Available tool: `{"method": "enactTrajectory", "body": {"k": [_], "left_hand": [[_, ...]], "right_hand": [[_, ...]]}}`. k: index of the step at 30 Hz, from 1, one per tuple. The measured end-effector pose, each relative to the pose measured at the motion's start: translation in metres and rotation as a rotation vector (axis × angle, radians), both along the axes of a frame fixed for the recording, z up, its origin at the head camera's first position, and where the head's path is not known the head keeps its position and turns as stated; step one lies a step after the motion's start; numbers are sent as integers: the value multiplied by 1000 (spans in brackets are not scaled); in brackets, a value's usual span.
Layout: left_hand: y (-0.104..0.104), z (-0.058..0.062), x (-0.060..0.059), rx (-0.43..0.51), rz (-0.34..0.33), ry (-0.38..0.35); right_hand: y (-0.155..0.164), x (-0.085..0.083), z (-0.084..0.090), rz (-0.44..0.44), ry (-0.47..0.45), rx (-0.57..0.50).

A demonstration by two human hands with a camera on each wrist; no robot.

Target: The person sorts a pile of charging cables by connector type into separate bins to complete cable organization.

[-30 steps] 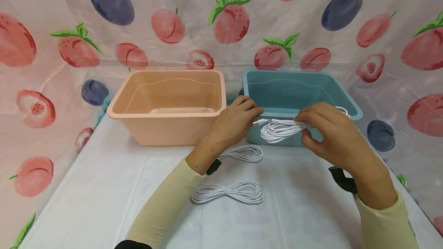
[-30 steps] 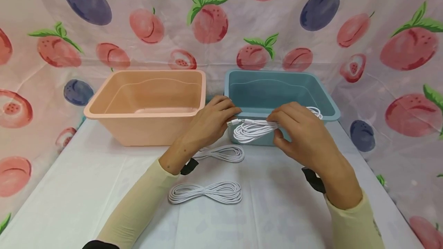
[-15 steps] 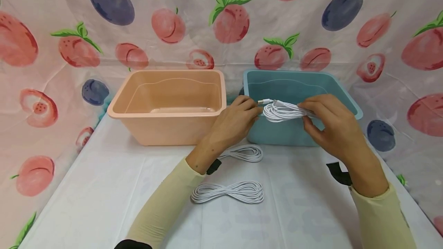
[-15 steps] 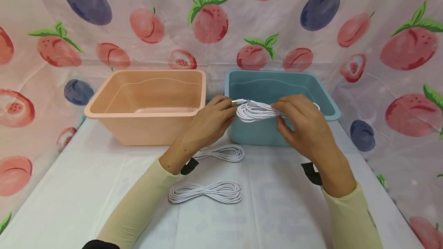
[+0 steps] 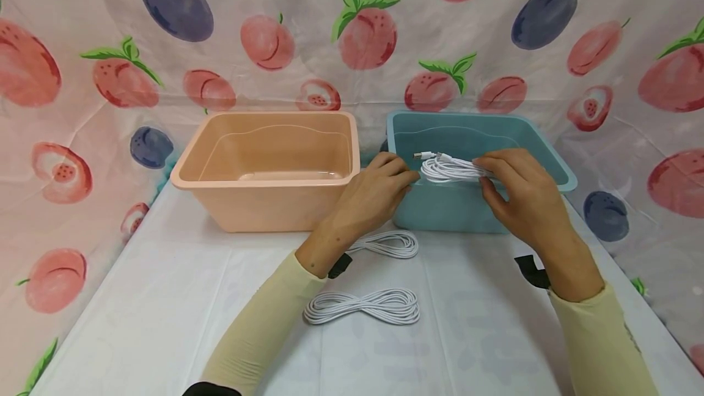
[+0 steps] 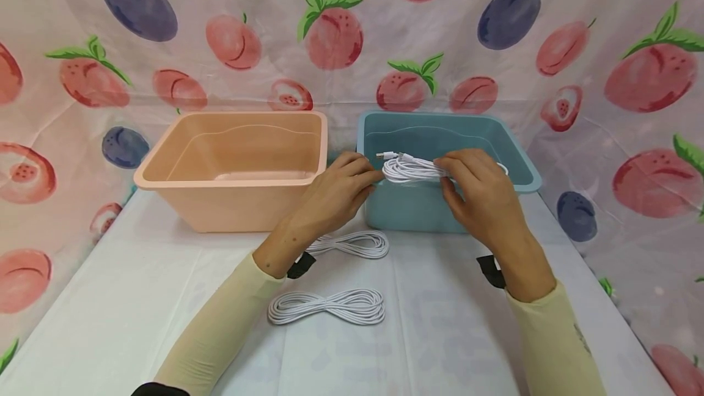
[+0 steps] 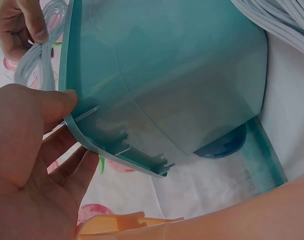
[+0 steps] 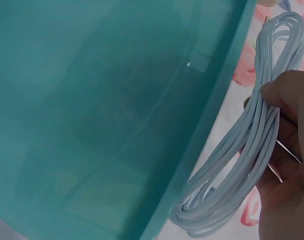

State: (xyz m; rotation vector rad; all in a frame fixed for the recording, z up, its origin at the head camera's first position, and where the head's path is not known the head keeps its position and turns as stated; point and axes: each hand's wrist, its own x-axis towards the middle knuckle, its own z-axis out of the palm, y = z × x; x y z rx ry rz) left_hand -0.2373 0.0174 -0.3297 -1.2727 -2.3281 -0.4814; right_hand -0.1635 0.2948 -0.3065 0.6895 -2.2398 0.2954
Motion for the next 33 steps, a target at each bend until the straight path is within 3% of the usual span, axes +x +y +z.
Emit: {"method": "enactTrajectory", "body": {"k": [10,27,33], "left_hand": [[0,-1,0,-9,10,-4],[-1,-1,0,-10,8,-6],[0,-1,0,-4,5,4]], "right_hand": [[1,-10,-9,-26,-4,26],[3,-10,-13,-39,-57,20],[4,-11,-13,-5,-41,3]]}}
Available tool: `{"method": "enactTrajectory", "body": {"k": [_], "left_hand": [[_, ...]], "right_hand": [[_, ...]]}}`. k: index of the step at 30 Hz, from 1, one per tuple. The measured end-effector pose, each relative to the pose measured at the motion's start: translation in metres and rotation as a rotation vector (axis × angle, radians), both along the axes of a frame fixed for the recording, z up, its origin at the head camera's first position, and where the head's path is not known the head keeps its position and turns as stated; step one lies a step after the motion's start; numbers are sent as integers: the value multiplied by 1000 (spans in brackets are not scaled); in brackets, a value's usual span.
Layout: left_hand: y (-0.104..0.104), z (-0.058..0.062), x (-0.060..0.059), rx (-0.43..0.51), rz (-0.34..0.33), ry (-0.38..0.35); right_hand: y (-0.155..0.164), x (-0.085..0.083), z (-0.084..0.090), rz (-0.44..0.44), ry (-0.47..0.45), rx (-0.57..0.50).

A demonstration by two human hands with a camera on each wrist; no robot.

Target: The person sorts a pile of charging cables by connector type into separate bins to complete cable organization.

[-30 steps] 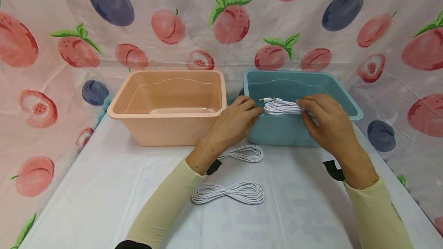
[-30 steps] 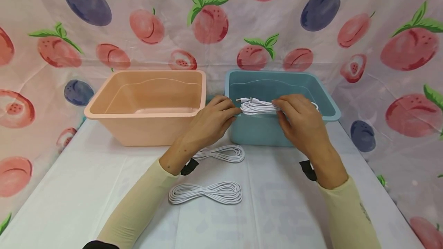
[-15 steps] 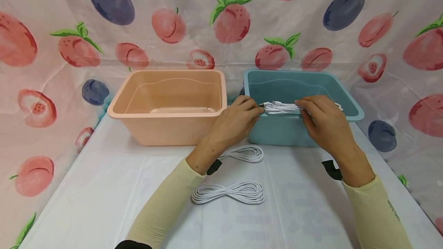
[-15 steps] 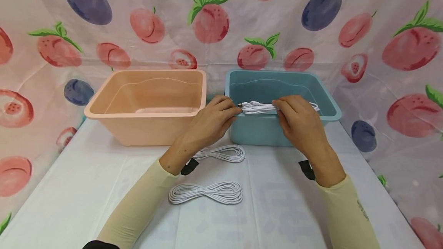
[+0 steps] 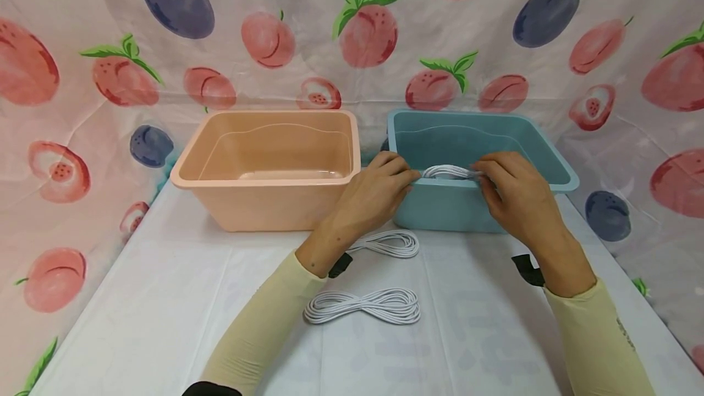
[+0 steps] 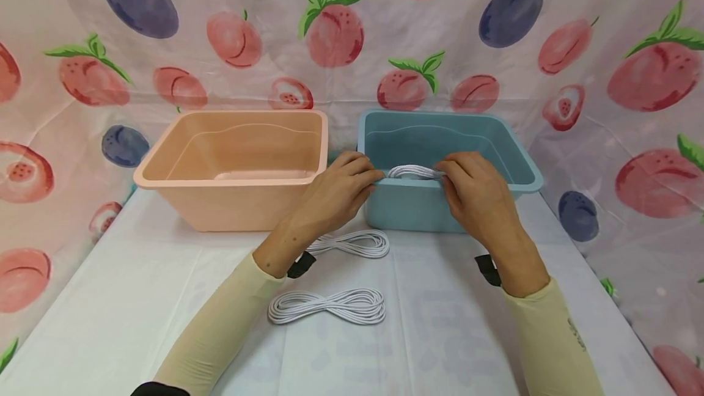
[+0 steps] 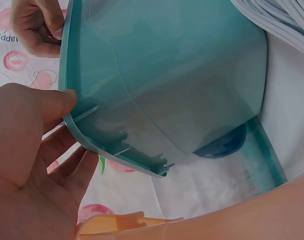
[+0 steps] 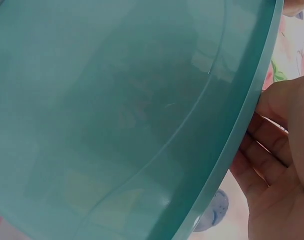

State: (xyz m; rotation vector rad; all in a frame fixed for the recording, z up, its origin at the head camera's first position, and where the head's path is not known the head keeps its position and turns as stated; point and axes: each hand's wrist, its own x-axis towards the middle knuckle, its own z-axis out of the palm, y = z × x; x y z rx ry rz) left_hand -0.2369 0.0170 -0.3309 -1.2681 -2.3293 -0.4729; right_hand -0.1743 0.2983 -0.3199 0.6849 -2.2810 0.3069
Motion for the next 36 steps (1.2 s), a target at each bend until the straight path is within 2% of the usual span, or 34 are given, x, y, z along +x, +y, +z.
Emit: {"method": "enactTrajectory", "body": {"k": [14,21,36], "left_hand": [[0,-1,0,5,-1,13],[0,0,0,-1,4,17],[0,0,0,-8,8,23]], "right_hand": [[-12,3,1,73,-8,28],[-26,7,-1,74,-17,59],[-53,17,-2,195,-33,105]]}}
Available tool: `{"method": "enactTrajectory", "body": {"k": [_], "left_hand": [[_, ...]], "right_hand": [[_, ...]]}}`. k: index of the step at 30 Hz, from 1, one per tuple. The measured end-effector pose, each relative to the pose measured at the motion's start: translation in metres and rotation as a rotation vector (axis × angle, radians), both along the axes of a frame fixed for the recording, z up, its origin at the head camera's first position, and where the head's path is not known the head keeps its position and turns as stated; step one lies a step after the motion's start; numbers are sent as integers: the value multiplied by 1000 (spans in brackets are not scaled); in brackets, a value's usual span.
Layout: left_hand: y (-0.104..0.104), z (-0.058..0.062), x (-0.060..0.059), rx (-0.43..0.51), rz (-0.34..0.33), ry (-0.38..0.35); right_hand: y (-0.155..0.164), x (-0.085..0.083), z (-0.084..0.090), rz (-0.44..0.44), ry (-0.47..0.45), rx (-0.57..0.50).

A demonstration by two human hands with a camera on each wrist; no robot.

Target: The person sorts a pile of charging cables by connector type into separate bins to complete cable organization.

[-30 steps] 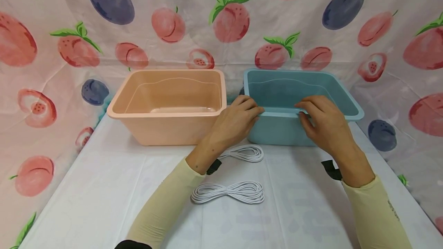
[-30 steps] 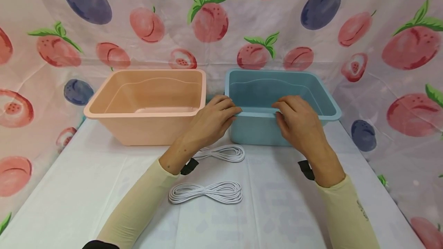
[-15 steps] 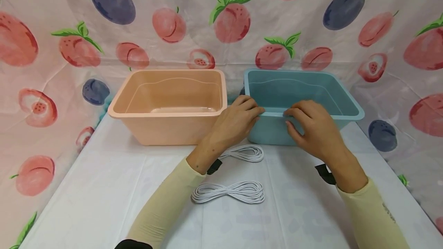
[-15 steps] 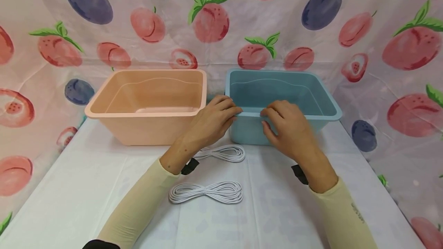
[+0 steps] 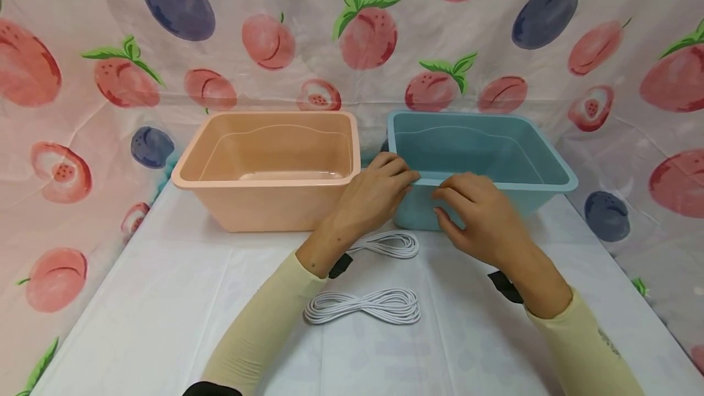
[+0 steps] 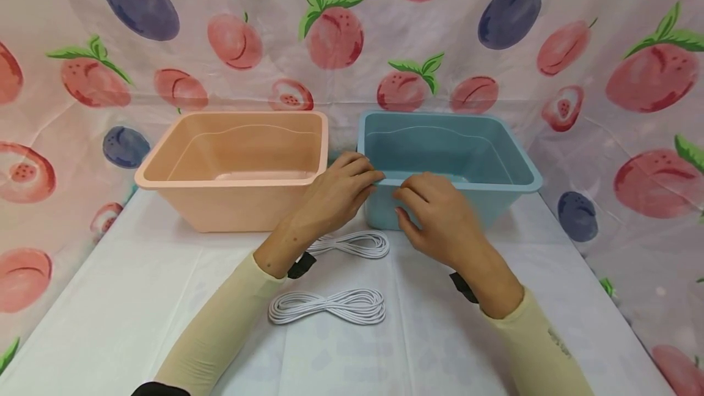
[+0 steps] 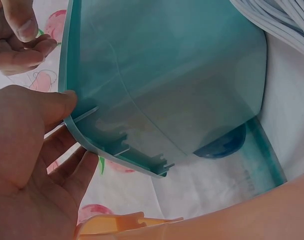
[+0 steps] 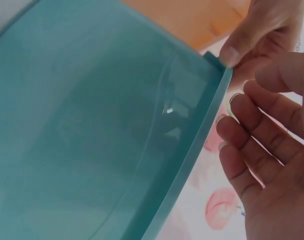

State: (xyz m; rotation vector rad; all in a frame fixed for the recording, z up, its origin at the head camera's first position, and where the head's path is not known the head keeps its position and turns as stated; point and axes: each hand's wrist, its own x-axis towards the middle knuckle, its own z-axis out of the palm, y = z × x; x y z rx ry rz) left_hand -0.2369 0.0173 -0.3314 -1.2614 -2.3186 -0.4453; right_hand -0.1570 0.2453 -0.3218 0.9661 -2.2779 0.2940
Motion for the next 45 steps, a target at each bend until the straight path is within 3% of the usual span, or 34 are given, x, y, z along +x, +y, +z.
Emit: {"method": "enactTrajectory", "body": {"k": [26,45], "left_hand": [[-2,0,1,-11,-4,32],[0,-1,-1,-7,-6,27]], "right_hand": [[-33,-6,-36,101,-70,73],[-48,-14,-66,99,-194,104]]}}
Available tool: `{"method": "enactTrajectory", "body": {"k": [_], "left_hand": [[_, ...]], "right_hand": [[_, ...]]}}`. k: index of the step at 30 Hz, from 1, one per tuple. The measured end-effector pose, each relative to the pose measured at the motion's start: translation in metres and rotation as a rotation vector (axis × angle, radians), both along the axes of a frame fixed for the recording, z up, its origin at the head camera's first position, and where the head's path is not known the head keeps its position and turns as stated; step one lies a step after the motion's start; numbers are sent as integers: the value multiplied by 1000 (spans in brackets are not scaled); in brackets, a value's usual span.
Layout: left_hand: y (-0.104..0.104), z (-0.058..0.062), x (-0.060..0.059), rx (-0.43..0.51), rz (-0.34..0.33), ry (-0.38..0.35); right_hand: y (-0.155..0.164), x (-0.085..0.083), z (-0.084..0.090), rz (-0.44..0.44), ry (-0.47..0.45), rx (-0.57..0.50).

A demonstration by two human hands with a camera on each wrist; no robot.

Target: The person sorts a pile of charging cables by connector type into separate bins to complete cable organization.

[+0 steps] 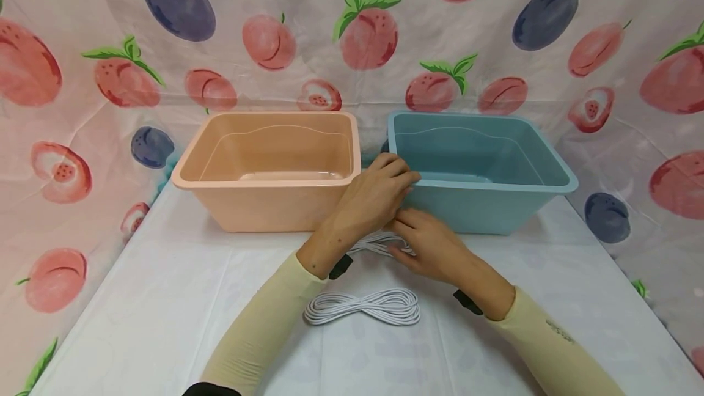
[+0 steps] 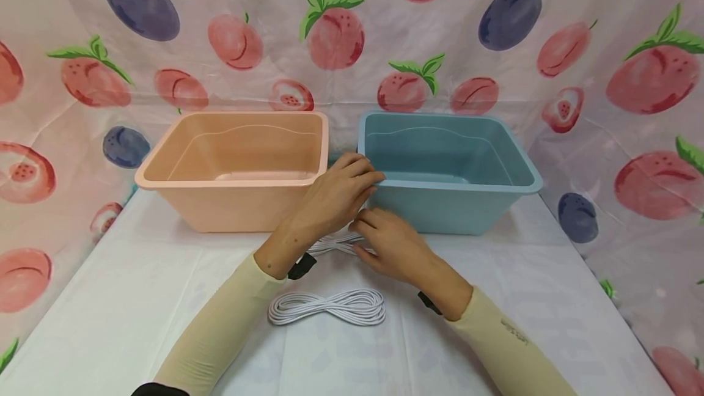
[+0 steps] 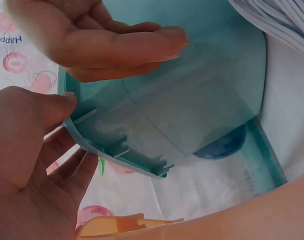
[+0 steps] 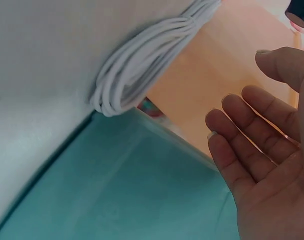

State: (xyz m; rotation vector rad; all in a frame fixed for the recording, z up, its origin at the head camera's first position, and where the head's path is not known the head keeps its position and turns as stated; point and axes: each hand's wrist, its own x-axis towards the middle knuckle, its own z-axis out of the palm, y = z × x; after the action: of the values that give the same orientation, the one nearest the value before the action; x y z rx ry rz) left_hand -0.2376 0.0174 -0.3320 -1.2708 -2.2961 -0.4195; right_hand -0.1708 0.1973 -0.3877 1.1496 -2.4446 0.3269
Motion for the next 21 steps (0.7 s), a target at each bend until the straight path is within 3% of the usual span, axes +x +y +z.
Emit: {"method": "enactTrajectory", "body": {"k": [21], "left_hand": [[1,1,0,14,-13,-13]], "right_hand": [[-15,-10,-27,-13,-93,76]]}}
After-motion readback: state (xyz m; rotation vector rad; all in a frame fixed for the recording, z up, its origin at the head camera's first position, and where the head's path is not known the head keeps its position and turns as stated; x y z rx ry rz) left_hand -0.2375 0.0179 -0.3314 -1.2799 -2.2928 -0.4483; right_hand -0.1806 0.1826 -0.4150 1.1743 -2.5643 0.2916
